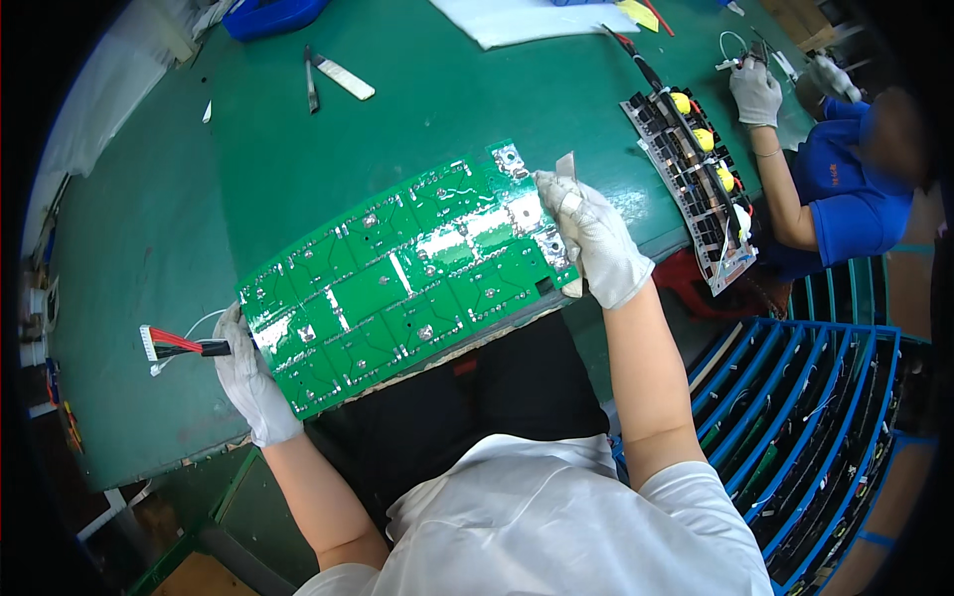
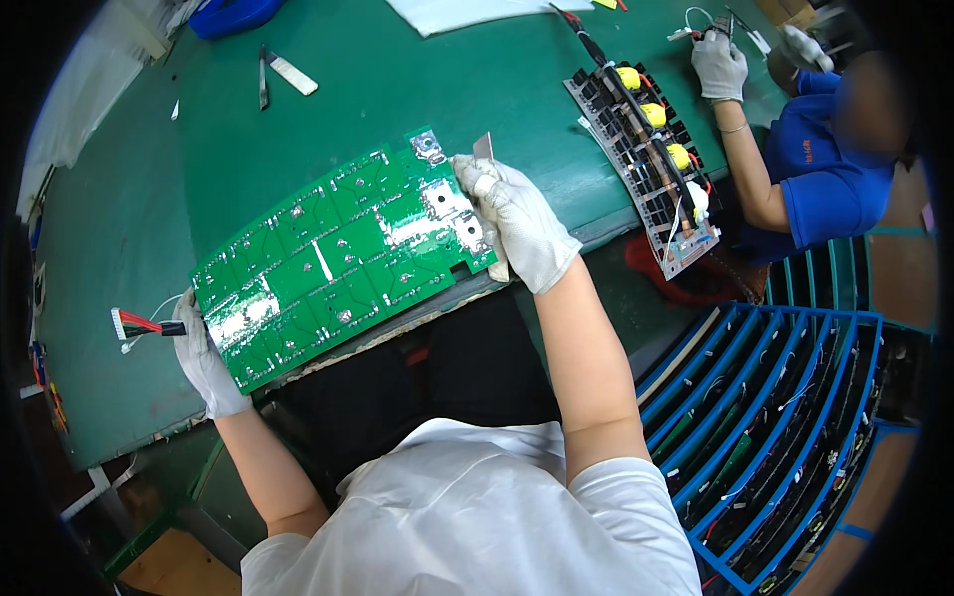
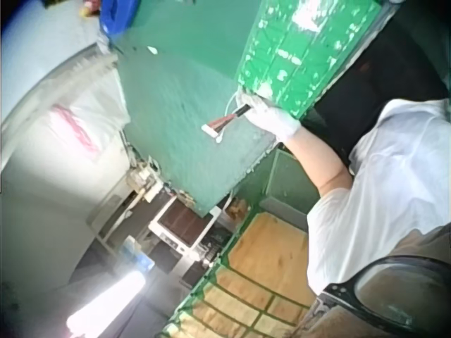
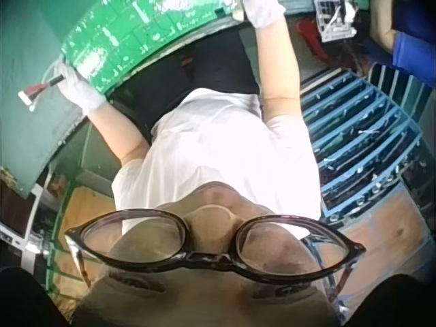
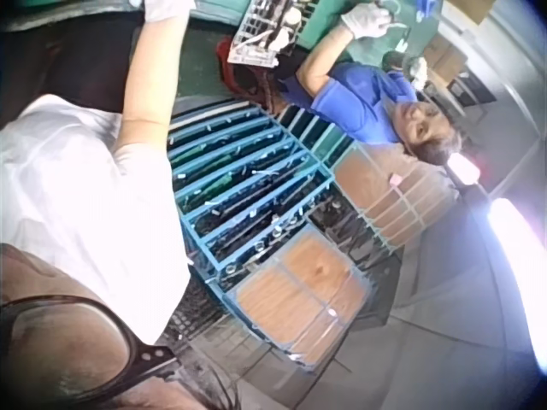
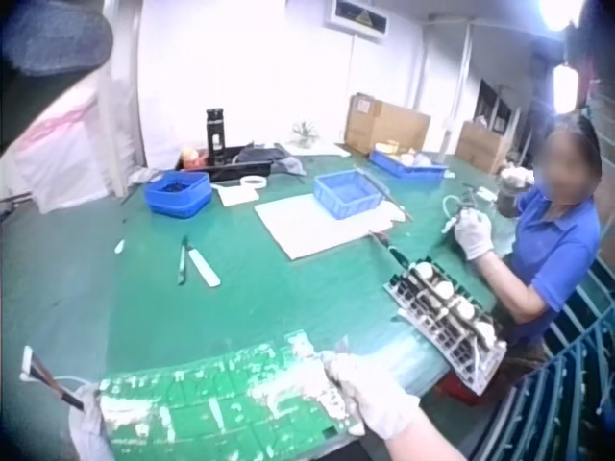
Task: The person holds a green circuit board and uses a red-handled brush to wipe its surface. The person flips the board over to access the other side and continues brushing. The person also briefly handles a power supply unit with yellow capacitors before returning to the circuit board.
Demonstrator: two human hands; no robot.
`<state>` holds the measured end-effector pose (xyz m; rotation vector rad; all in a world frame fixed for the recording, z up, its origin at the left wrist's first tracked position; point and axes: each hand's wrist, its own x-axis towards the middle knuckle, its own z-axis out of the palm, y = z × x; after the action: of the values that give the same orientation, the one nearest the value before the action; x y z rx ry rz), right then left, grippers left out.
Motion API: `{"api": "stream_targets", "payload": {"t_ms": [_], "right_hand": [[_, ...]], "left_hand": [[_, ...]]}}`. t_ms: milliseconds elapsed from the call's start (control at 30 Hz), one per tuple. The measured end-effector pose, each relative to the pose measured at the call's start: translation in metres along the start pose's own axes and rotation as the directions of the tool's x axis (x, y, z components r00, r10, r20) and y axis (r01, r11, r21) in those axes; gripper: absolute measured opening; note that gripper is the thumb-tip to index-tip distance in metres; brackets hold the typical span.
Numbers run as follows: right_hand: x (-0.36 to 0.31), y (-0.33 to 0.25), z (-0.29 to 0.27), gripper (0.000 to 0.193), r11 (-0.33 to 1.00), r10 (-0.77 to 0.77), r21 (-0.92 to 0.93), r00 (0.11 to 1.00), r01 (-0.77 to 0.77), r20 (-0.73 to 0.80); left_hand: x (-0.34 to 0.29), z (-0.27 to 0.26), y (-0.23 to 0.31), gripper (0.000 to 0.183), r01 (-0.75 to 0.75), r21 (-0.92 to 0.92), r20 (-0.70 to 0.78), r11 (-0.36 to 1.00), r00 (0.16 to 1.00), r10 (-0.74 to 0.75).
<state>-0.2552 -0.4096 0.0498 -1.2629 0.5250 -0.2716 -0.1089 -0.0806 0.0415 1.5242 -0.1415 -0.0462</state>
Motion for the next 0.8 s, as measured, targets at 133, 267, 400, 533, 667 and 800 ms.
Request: {"api": "stream_targets", "payload": {"t_ms": [133, 267, 400, 533, 667, 800], "right_hand": [[-0.002, -0.004, 0.004, 0.039, 1.0, -0.005, -0.022, 1.0, 0.006, 0.013], [-0.007, -0.014, 0.011, 0.032, 0.997, 0.022, -0.08, 0.999, -0.025, -0.032], [-0.008, -0.013, 0.009, 0.037, 0.991, -0.025, -0.13, 1.0, 0.022, -0.017], [-0.005, -0.01, 0.008, 0.036, 0.986, -0.069, -0.153, 0.997, 0.062, -0.041], [0.006, 0.007, 0.005, 0.042, 0.968, -0.192, -0.166, 0.981, 0.189, 0.001], [0.013, 0.02, -0.013, 0.039, 0.978, -0.154, -0.146, 0.988, 0.148, -0.029]], "left_hand": [[0.0, 0.001, 0.002, 0.051, 0.014, -0.005, 0.025, 1.0, 1.0, -0.014], [-0.002, 0.001, 0.002, 0.052, -0.003, -0.016, 0.037, 1.0, 0.999, 0.004], [0.0, 0.003, 0.002, 0.053, 0.009, -0.001, 0.031, 1.0, 0.999, -0.009], [0.002, 0.001, 0.0, 0.049, -0.013, -0.005, 0.034, 1.0, 0.999, 0.013], [0.003, -0.004, -0.001, 0.033, 0.039, -0.002, -0.116, 0.999, 0.992, -0.039], [0.004, 0.009, 0.017, 0.031, 0.08, -0.029, -0.062, 0.996, 0.995, -0.081]]}}
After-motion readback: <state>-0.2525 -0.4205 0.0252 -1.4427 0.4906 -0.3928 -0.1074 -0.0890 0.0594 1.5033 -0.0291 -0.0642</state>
